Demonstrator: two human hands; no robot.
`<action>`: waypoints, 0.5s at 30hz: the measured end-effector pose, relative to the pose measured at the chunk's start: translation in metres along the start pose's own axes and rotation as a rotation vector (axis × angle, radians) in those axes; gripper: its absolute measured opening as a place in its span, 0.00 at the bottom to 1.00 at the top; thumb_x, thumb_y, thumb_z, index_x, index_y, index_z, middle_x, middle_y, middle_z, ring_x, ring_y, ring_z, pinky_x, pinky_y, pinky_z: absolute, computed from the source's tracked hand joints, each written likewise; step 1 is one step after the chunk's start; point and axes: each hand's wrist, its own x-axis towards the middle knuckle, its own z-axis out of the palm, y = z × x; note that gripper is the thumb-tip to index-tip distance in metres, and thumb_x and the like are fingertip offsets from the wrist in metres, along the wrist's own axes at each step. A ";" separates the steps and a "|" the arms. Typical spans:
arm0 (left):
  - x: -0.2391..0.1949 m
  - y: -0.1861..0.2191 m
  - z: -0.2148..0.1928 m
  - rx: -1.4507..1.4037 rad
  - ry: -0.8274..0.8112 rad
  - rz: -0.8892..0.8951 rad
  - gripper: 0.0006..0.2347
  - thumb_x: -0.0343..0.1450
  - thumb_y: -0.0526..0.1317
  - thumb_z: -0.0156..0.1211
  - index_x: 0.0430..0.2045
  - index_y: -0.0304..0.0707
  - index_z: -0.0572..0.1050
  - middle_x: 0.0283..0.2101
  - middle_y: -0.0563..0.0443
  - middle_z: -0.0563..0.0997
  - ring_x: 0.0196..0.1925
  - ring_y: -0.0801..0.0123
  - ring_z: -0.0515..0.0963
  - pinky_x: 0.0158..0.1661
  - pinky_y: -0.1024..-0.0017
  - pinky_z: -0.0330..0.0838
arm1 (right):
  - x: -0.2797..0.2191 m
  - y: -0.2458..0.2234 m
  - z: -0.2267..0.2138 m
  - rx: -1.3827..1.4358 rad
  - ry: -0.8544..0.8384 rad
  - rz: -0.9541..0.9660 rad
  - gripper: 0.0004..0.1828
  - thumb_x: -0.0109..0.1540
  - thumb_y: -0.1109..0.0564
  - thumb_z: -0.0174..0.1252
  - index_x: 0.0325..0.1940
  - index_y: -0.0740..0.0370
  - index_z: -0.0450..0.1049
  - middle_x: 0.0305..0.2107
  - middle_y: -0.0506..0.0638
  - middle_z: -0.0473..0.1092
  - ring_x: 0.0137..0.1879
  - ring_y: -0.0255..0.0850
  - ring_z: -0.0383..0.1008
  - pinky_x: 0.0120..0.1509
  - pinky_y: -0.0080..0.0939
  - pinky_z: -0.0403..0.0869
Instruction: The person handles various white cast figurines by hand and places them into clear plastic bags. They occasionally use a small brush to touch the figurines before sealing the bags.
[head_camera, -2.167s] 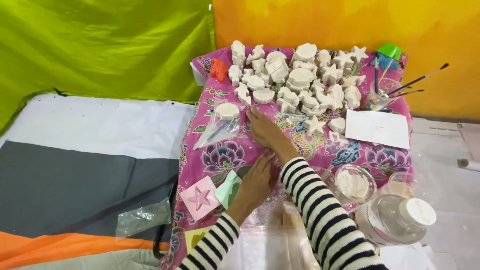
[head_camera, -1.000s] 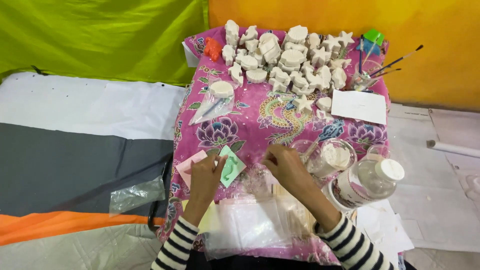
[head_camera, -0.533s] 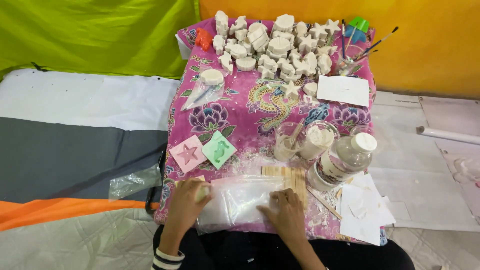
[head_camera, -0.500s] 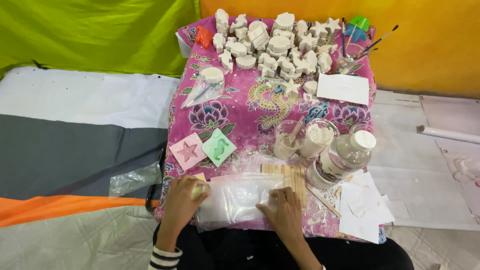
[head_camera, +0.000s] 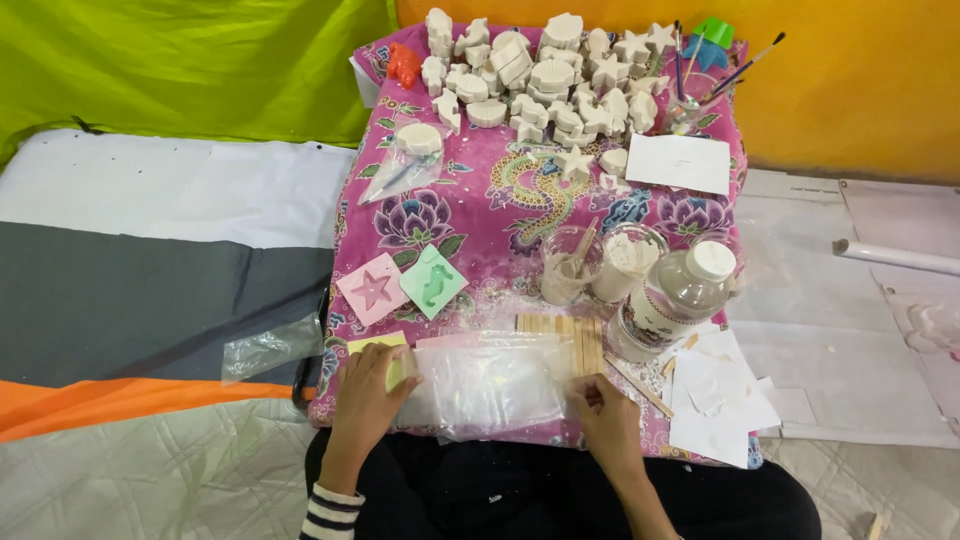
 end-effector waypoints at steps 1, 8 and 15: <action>0.000 0.002 -0.001 0.001 0.000 -0.003 0.23 0.67 0.57 0.60 0.52 0.46 0.74 0.49 0.55 0.76 0.51 0.62 0.72 0.55 0.62 0.61 | 0.003 0.010 -0.008 -0.001 -0.003 0.000 0.05 0.60 0.60 0.62 0.37 0.63 0.81 0.23 0.50 0.76 0.25 0.35 0.71 0.29 0.31 0.72; 0.007 0.001 0.004 0.019 0.033 -0.004 0.19 0.65 0.51 0.67 0.47 0.48 0.74 0.45 0.56 0.73 0.49 0.63 0.71 0.54 0.63 0.62 | -0.008 0.026 -0.066 0.057 0.242 0.123 0.07 0.62 0.66 0.62 0.44 0.68 0.80 0.25 0.55 0.77 0.26 0.40 0.72 0.28 0.36 0.72; 0.005 0.009 0.004 -0.084 0.268 0.079 0.06 0.65 0.38 0.67 0.28 0.44 0.75 0.31 0.62 0.79 0.35 0.71 0.76 0.47 0.69 0.65 | -0.010 0.045 -0.085 0.165 0.254 0.168 0.06 0.64 0.65 0.62 0.44 0.70 0.80 0.24 0.57 0.74 0.31 0.43 0.76 0.35 0.38 0.73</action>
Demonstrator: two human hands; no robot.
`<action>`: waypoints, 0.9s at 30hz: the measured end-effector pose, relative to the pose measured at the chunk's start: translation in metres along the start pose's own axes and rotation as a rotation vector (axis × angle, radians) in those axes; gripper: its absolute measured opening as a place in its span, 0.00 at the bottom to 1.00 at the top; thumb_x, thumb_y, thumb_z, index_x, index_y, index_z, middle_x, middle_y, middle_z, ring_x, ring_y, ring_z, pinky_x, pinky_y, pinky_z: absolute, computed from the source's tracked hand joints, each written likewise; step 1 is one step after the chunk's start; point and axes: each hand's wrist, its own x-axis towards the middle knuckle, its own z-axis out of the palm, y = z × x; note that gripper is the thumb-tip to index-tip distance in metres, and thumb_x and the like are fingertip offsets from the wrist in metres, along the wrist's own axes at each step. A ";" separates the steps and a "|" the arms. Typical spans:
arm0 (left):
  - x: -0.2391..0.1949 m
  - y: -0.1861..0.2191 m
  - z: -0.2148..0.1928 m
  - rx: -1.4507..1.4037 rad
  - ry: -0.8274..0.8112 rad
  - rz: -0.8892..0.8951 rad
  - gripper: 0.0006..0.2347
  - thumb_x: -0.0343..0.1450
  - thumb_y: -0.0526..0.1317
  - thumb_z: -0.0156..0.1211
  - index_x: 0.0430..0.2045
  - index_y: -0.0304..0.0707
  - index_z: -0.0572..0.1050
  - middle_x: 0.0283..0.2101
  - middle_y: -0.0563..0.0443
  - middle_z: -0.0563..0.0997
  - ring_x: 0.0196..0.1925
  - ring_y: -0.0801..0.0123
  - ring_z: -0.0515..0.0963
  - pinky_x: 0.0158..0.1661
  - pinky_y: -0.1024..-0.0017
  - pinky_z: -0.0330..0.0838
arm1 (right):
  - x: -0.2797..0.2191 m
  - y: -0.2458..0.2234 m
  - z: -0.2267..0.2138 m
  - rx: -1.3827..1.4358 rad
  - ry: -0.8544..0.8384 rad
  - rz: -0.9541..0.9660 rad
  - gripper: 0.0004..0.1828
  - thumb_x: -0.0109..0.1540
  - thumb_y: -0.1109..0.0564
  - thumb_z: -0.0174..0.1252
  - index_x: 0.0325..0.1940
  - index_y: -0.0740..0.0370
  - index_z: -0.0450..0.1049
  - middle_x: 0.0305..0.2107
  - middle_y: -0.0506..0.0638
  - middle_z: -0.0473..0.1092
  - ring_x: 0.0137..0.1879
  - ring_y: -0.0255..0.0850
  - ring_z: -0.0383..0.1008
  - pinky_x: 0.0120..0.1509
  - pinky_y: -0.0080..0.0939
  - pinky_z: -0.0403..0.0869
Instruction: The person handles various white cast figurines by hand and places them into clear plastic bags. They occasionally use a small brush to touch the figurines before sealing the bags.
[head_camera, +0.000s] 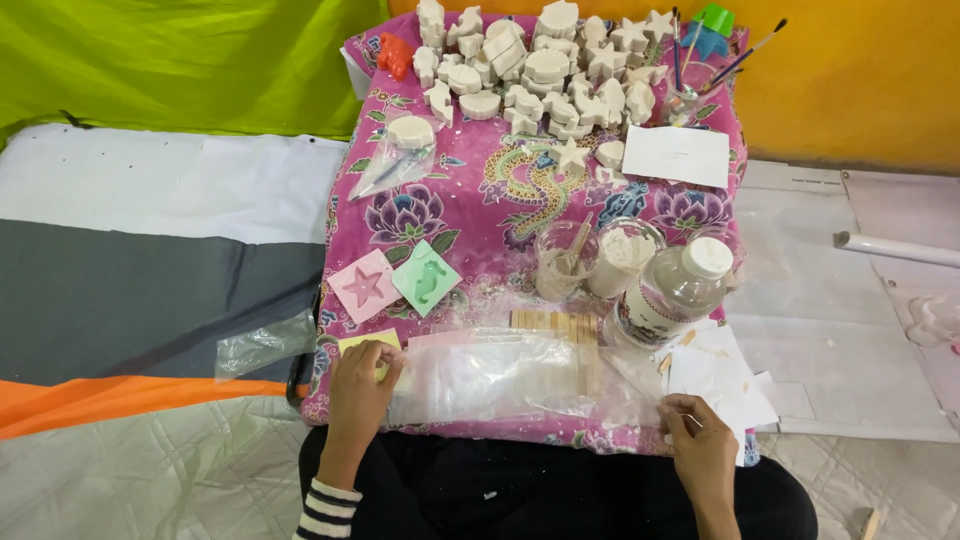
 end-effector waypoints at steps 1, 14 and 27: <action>-0.001 0.002 0.001 0.002 -0.003 -0.001 0.06 0.65 0.38 0.67 0.28 0.44 0.75 0.31 0.62 0.79 0.35 0.71 0.76 0.47 0.69 0.65 | 0.000 0.001 -0.001 0.000 -0.002 0.003 0.06 0.64 0.65 0.62 0.44 0.70 0.80 0.24 0.57 0.74 0.31 0.43 0.76 0.35 0.38 0.73; 0.008 0.050 0.041 0.020 -0.013 0.059 0.07 0.70 0.41 0.62 0.37 0.44 0.74 0.32 0.59 0.79 0.34 0.70 0.74 0.44 0.69 0.64 | 0.004 0.006 0.001 0.087 -0.076 0.089 0.12 0.64 0.67 0.60 0.51 0.75 0.80 0.30 0.62 0.79 0.34 0.44 0.76 0.38 0.38 0.74; -0.060 0.220 0.008 -0.830 -0.225 -0.154 0.06 0.66 0.34 0.66 0.30 0.31 0.78 0.29 0.50 0.81 0.26 0.73 0.76 0.30 0.77 0.74 | -0.073 0.001 0.042 0.461 -0.330 -0.244 0.05 0.57 0.72 0.63 0.30 0.68 0.75 0.43 0.49 0.70 0.39 0.36 0.70 0.47 0.33 0.74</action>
